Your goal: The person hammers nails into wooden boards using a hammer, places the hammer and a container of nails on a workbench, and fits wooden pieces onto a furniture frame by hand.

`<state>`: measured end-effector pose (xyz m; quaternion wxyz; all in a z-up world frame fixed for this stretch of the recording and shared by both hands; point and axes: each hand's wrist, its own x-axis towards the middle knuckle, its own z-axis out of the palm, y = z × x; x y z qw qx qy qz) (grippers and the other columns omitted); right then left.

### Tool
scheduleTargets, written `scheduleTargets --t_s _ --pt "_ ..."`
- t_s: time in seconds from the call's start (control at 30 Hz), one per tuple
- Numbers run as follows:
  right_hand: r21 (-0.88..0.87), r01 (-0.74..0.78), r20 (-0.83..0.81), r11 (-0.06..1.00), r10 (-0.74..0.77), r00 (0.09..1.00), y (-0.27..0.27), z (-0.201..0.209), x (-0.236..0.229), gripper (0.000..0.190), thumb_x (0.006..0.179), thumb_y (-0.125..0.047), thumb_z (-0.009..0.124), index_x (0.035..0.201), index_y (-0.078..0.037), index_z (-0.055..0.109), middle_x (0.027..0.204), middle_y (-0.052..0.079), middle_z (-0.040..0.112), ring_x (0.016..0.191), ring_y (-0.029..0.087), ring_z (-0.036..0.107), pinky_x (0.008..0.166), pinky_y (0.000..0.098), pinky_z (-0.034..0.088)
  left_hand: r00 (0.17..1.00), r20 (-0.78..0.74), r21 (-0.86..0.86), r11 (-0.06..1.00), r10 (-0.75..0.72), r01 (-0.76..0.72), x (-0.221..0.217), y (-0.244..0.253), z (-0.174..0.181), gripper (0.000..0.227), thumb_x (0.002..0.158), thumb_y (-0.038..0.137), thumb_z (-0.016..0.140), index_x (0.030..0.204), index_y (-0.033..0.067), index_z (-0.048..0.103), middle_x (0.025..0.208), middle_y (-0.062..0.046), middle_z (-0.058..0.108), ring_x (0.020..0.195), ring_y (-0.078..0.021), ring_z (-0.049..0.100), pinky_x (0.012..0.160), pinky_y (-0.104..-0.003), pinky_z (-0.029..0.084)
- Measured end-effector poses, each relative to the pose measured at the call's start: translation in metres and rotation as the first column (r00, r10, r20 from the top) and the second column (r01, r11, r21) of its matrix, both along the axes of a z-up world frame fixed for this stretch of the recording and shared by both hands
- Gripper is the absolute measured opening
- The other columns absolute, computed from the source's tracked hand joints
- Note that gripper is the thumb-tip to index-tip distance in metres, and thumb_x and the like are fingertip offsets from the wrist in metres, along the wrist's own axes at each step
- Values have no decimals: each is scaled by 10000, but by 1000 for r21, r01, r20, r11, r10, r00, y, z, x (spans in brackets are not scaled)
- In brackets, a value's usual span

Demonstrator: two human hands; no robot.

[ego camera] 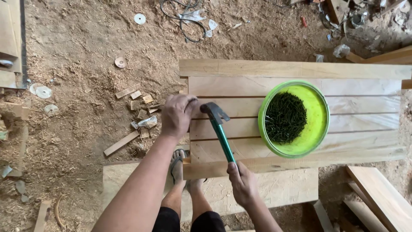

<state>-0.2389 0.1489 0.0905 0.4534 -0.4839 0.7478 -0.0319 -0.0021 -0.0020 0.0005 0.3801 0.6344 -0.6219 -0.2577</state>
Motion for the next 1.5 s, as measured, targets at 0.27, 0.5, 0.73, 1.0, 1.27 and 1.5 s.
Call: scheduleTargets --t_s 0.27,0.5,0.73,1.0,1.27,1.5 --pt "-134 233 383 963 -166 909 -11 31 26 541 1034 -534 400 873 -42 559 585 27 443 502 142 401 448 349 315 999 42 -41 999 -8 9 0 3 6 122 919 211 737 921 91 758 943 -54 773 847 -230 679 789 -350 549" --pt "-36 76 241 996 -65 968 -21 63 20 567 1012 -570 347 834 -82 573 572 -30 442 498 129 390 424 335 314 1000 24 55 998 -11 10 -4 8 5 108 943 193 770 941 86 758 955 -57 761 856 -228 674 806 -359 546" --pt "-394 641 906 658 162 390 17 16 14 555 1046 -596 515 975 -48 557 703 3 455 613 135 405 512 292 303 986 -101 204 972 135 -112 -3 58 3 552 873 327 757 1284 -5 598 1205 -181 619 1104 -320 614 955 -482 514" --pt "-11 190 289 982 -179 940 -16 46 19 535 1033 -542 405 839 -73 576 608 23 481 520 130 414 419 314 327 990 -83 437 897 114 -67 -6 73 -3 570 951 490 683 1353 95 598 1318 -166 581 1141 -315 611 957 -470 531" --pt "-394 619 898 680 140 418 18 9 22 539 1018 -630 489 969 -95 541 729 -19 463 631 134 402 557 311 323 990 -99 300 951 103 -69 -8 77 -15 564 979 497 639 1445 183 601 1283 -156 559 1198 -317 576 973 -449 533" --pt "-88 177 237 980 -152 959 -14 26 36 564 991 -575 438 816 -62 594 581 -1 519 525 121 461 478 287 377 991 -85 494 868 103 -48 -4 77 -18 577 950 552 602 1442 250 604 1291 -127 526 1189 -301 569 950 -442 540"
